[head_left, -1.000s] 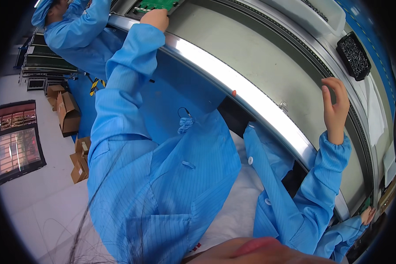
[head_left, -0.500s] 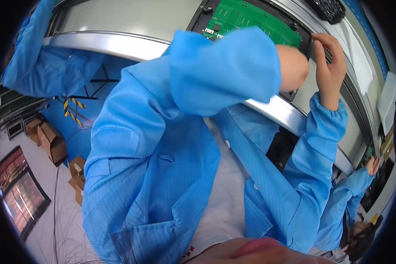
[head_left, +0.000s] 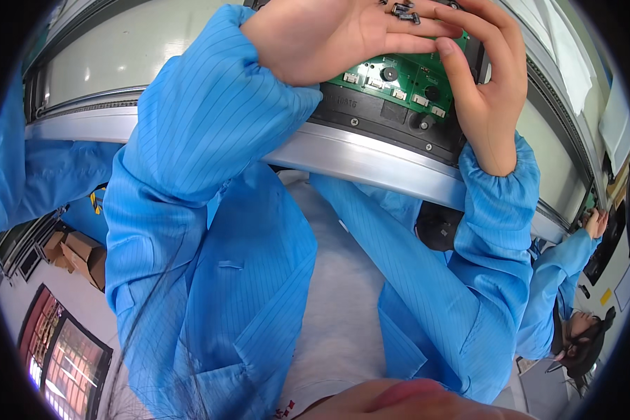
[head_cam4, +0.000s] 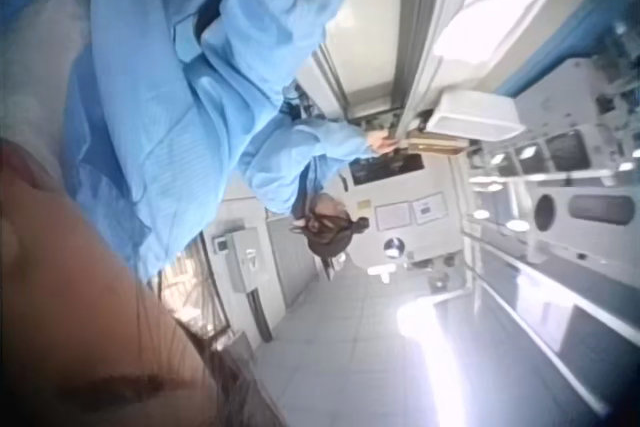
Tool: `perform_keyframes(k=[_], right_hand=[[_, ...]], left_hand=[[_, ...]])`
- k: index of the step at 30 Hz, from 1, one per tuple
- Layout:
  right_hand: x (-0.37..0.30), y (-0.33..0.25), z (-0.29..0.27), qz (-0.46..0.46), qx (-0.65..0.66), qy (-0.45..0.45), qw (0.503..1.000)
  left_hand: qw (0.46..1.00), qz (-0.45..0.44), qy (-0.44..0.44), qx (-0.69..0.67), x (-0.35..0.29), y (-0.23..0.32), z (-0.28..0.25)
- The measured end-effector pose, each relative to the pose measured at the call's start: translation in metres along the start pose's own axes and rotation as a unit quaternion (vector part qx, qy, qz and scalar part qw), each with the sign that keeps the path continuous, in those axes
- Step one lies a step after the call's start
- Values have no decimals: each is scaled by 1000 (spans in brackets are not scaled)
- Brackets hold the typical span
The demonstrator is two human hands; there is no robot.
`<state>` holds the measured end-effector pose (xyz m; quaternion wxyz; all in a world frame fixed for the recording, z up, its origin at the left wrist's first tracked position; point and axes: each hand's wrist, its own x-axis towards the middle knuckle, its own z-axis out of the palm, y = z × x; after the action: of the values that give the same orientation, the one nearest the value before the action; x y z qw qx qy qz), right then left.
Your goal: Manually placing electronic components onto printed circuit boards on an assembly line.
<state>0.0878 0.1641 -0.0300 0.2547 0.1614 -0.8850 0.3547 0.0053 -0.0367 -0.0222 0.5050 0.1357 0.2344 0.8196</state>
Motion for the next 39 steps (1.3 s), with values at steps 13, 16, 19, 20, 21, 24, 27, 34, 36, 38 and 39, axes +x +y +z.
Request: perform_keyframes(k=[13, 16, 19, 20, 21, 24, 27, 34, 36, 38, 39], right_hand=[[0, -2, 9, -43, -80, 18, 996], [-1, -3, 6, -43, -71, 24, 996], [1, -16, 0, 17, -35, 4, 999], [2, -19, -1, 53, -4, -8, 999], [-1, -15, 0, 53, -6, -8, 999], [-6, -10, 2, 175, 271, 50, 945], [-2, -22, -3, 197, 343, 28, 918], [-5, -13, -9, 100, 183, 4, 978], [-4, -12, -12, 34, 91, -6, 995], [-1, -19, -15, 41, 51, -33, 997], [-2, -17, -18, 47, 44, -32, 997]], left_hand=[[998, -9, -35, 51, -6, -10, 5], [997, -21, -20, -67, -7, -10, -1], [999, -22, 27, -13, -8, -8, 6], [999, -22, 28, -13, -9, -8, 4], [999, -34, 26, 10, -8, -8, 0], [996, -54, 30, 59, -11, -10, -2], [987, -77, 54, 127, -9, -9, 3], [978, -104, 42, 175, -6, -10, -5], [974, -100, 59, 193, -5, -15, -7], [969, -95, 80, 211, -8, -13, -8], [973, -107, 29, 203, -7, -7, -8]])
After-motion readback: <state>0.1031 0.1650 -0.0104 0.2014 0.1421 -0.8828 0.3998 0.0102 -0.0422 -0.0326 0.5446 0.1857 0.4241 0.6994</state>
